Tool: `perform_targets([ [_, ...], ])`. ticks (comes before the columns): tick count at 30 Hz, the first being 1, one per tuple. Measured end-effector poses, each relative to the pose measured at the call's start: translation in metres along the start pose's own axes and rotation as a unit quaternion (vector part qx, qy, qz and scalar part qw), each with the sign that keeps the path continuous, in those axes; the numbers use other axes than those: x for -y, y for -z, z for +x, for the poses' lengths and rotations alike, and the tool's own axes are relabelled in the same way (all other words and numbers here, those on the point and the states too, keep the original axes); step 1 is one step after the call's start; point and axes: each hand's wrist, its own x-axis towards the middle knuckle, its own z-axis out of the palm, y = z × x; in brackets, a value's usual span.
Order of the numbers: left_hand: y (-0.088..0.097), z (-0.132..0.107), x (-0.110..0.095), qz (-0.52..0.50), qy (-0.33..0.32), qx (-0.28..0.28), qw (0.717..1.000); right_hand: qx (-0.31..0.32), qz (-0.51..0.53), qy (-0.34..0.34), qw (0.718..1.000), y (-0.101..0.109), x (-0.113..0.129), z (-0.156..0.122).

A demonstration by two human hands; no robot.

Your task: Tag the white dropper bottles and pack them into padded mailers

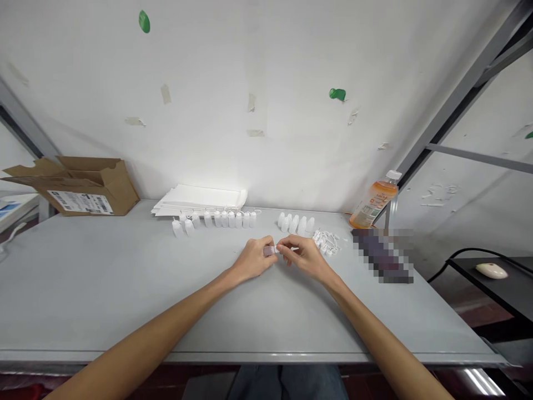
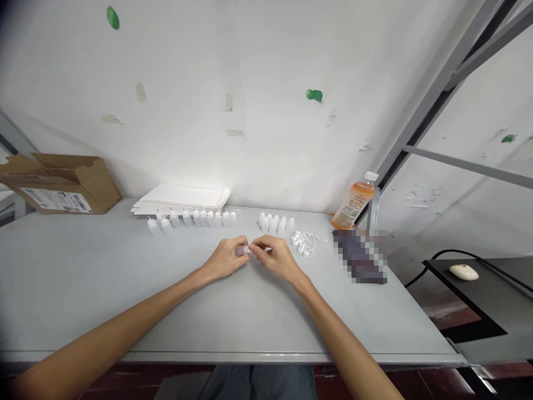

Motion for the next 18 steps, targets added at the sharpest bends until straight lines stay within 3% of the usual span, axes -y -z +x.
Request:
perform_targets([
  [4, -0.004, 0.000, 0.003, 0.058, -0.054, -0.034, 0.996, -0.009, -0.101, 0.033, 0.994, -0.004, -0.002, -0.001],
  [8, -0.007, -0.001, 0.003, 0.087, -0.073, -0.033, 0.993, -0.023, -0.177, 0.068, 0.982, -0.007, -0.005, -0.001],
  [18, -0.004, 0.000, 0.007, 0.130, -0.058, -0.045, 0.989, 0.047, 0.038, -0.013, 0.998, 0.004, 0.001, -0.004],
])
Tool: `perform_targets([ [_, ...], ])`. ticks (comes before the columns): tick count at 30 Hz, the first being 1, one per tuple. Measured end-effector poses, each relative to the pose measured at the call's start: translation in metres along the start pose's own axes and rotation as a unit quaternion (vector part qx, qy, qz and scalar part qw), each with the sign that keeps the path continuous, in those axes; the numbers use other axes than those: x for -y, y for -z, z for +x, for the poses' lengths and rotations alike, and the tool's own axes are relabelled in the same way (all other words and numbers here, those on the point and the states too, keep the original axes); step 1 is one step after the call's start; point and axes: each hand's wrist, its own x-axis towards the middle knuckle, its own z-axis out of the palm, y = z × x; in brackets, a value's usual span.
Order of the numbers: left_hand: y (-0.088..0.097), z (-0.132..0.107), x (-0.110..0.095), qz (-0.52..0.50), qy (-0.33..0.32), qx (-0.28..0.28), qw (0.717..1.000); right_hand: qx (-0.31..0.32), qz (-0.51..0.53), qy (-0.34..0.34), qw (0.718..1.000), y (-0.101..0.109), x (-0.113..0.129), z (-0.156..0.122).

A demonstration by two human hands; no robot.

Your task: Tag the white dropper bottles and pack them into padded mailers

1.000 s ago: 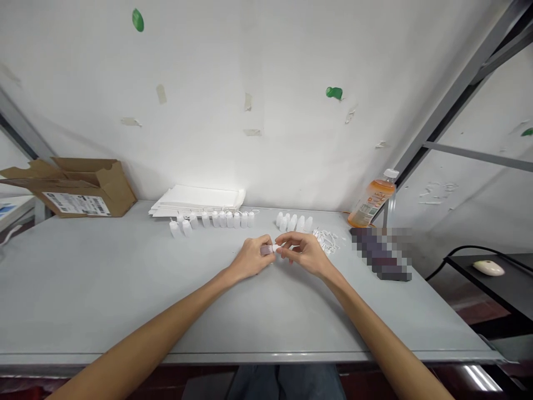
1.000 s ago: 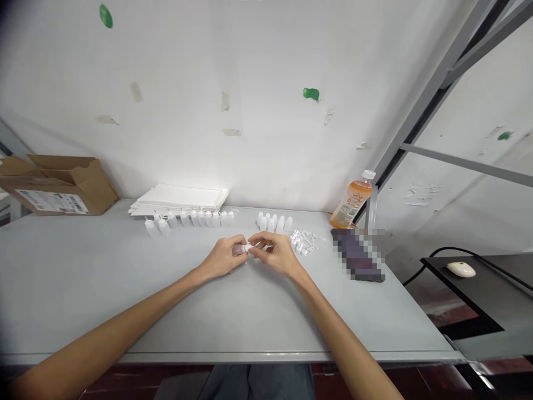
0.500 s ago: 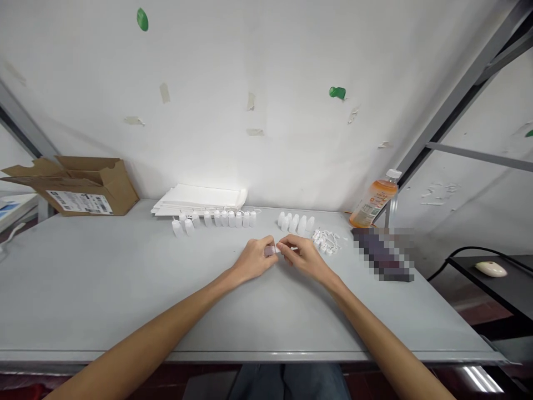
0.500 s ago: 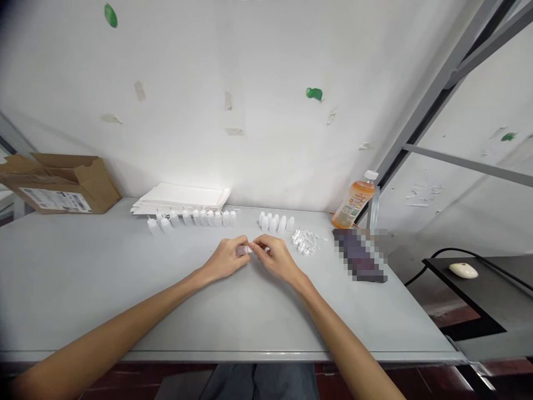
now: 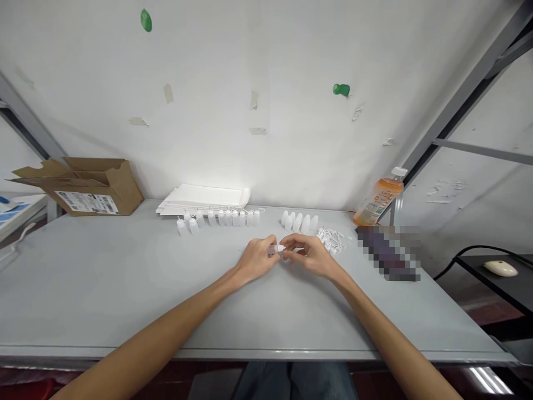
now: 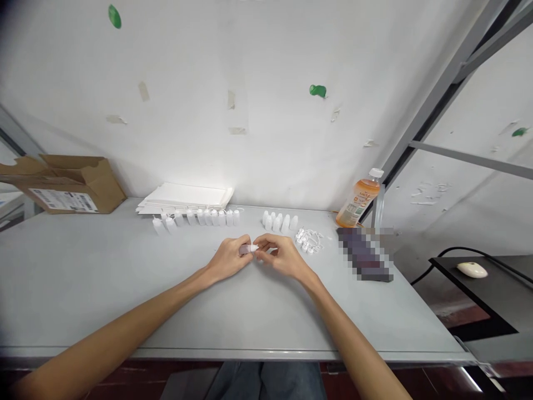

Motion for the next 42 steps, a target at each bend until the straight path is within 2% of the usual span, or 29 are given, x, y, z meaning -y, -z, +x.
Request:
perform_targets([
  [5, -0.002, -0.001, 0.002, 0.029, -0.012, 0.007, 0.999, 0.015, 0.006, -0.017, 1.000, -0.001, -0.001, 0.000],
  [8, -0.002, -0.001, 0.004, 0.038, -0.018, 0.008, 0.999, 0.023, -0.049, -0.022, 0.998, -0.004, 0.002, 0.000],
  [12, -0.003, -0.002, 0.004, 0.048, -0.028, 0.024, 0.998, 0.018, -0.153, 0.006, 0.988, -0.007, 0.002, 0.000],
  [16, -0.003, -0.001, 0.002, 0.045, -0.030, 0.032, 0.998, 0.008, -0.205, 0.027, 0.978, -0.006, 0.000, -0.001],
  [21, 0.000, 0.000, 0.002, 0.022, -0.022, 0.017, 0.999, 0.006, -0.182, 0.056, 0.982, -0.005, 0.002, -0.002],
  [26, -0.002, -0.001, 0.005, 0.023, -0.046, 0.014, 0.999, 0.022, -0.169, 0.030, 0.985, -0.008, 0.001, -0.002],
  [32, -0.002, 0.000, 0.005, -0.012, -0.037, 0.020, 0.999, -0.026, -0.216, 0.070, 0.974, -0.010, -0.003, -0.002],
  [42, -0.003, 0.000, 0.006, -0.019, -0.041, 0.035, 0.998, -0.024, -0.248, 0.020, 0.968, -0.011, -0.003, -0.001],
])
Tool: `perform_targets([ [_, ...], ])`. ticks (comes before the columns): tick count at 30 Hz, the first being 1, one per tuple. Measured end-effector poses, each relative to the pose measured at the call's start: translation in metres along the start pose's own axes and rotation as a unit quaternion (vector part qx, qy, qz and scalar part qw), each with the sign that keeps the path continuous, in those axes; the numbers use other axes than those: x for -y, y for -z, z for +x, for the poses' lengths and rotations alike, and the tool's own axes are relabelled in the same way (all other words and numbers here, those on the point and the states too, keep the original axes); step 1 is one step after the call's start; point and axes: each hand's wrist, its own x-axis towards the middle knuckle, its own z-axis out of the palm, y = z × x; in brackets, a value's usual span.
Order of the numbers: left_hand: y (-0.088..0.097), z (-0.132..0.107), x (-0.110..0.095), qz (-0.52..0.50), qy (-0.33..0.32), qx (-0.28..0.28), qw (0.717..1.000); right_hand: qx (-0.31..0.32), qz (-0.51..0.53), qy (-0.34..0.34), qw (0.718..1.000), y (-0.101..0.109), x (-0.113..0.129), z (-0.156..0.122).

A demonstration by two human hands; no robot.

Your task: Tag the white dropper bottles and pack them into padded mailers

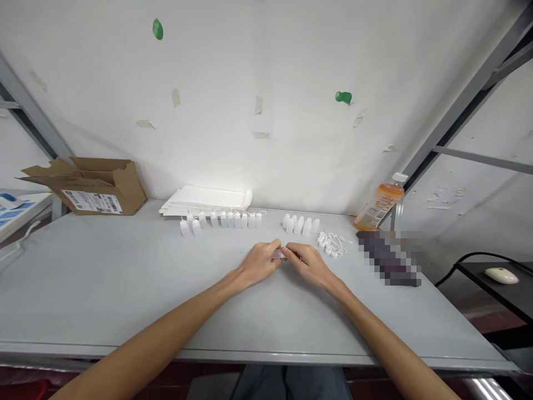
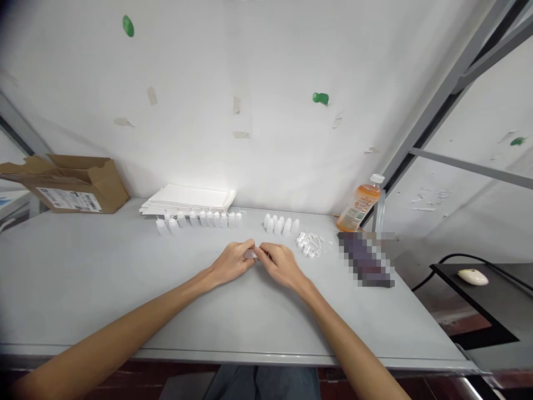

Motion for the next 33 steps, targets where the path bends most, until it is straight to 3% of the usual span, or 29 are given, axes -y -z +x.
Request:
perform_targets([
  [12, 0.001, -0.001, -0.002, 0.009, -0.003, 0.017, 1.000, 0.028, 0.058, -0.003, 0.998, 0.005, 0.003, 0.000],
  [18, 0.003, 0.000, -0.001, -0.020, 0.007, 0.009, 1.000, -0.005, 0.053, 0.016, 0.998, 0.004, 0.002, 0.000],
  [24, 0.001, -0.002, -0.004, -0.031, 0.011, 0.011, 0.999, 0.005, 0.048, 0.007, 0.999, 0.002, 0.002, -0.001],
  [29, 0.001, -0.003, -0.013, -0.150, 0.068, -0.008, 0.986, -0.085, 0.085, 0.006, 0.993, 0.005, -0.006, 0.000],
  [31, 0.003, -0.002, -0.013, -0.248, 0.113, 0.012, 0.962, -0.117, 0.094, -0.004, 0.989, 0.008, -0.008, 0.000],
  [33, 0.004, -0.001, -0.012, -0.359, 0.156, 0.035, 0.920, -0.120, 0.081, -0.001, 0.990, 0.009, -0.008, 0.001],
])
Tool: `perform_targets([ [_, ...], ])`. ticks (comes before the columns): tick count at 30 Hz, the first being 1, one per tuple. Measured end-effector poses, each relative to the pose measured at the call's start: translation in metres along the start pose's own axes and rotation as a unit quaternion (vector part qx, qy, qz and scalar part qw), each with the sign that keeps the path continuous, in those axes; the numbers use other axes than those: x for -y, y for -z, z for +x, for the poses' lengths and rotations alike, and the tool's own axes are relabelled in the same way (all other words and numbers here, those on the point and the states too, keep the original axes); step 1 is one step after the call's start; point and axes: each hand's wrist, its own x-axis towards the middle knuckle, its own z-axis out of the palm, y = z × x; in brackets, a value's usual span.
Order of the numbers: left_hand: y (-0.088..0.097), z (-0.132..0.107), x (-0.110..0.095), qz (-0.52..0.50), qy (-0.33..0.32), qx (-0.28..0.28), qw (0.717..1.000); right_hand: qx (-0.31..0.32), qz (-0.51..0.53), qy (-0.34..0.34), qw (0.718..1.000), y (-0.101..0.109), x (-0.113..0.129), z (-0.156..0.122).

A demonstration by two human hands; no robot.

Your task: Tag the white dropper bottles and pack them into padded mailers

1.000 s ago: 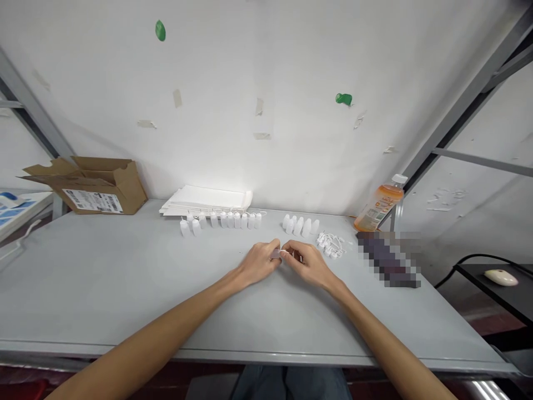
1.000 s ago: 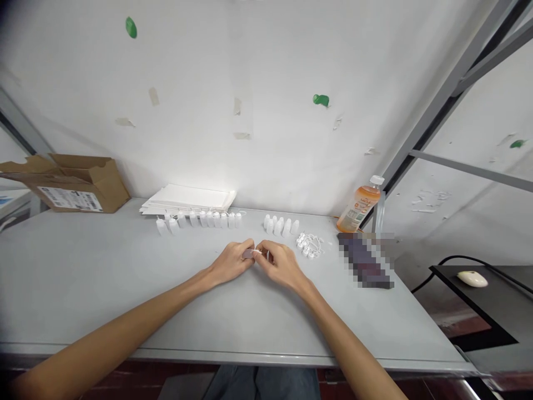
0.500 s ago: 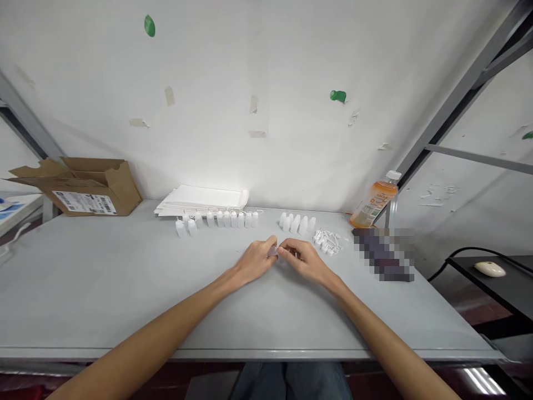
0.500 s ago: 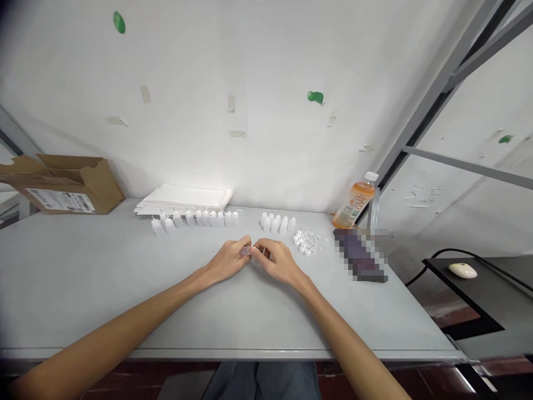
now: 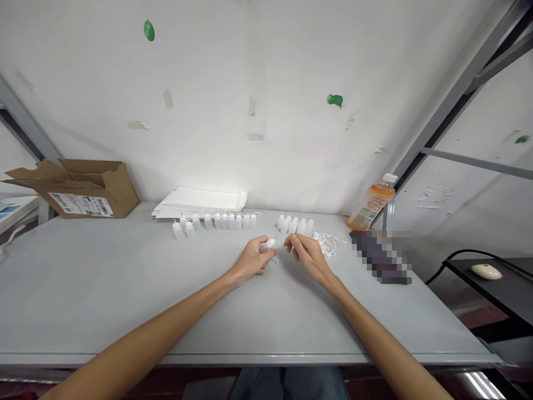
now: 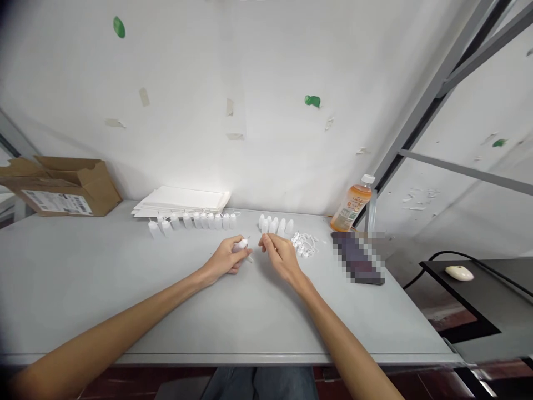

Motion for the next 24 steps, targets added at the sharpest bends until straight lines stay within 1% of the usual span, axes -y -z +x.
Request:
perform_targets([
  [2, 0.002, 0.001, 0.000, -0.090, 0.032, 0.016, 0.995, 0.021, -0.008, 0.015, 1.000, 0.000, 0.002, 0.000],
  [3, 0.002, 0.002, 0.000, -0.118, 0.038, 0.017, 0.992, 0.033, -0.007, 0.023, 0.999, -0.001, 0.002, 0.000],
  [6, 0.003, 0.002, 0.000, -0.160, 0.042, 0.012, 0.986, 0.056, 0.002, 0.035, 0.998, -0.006, 0.003, -0.001],
  [9, 0.003, 0.003, 0.000, -0.178, 0.038, 0.005, 0.983, 0.054, 0.014, 0.027, 0.998, -0.009, 0.000, -0.001],
  [12, 0.003, 0.003, 0.000, -0.173, 0.031, -0.006, 0.984, 0.034, 0.059, -0.008, 0.998, -0.008, -0.003, 0.001],
  [14, 0.003, 0.002, 0.000, -0.149, 0.009, -0.012, 0.989, 0.010, 0.112, -0.035, 0.993, -0.005, -0.002, 0.002],
  [18, 0.002, -0.001, -0.001, -0.089, -0.048, -0.012, 0.995, -0.024, 0.238, -0.052, 0.970, 0.005, 0.005, 0.005],
  [21, 0.001, -0.002, -0.002, -0.077, -0.064, -0.015, 0.995, -0.017, 0.289, -0.053, 0.956, 0.011, 0.012, 0.005],
  [24, 0.001, 0.000, -0.001, -0.064, -0.064, -0.023, 0.996, 0.004, 0.302, -0.063, 0.951, 0.014, 0.016, 0.004],
])
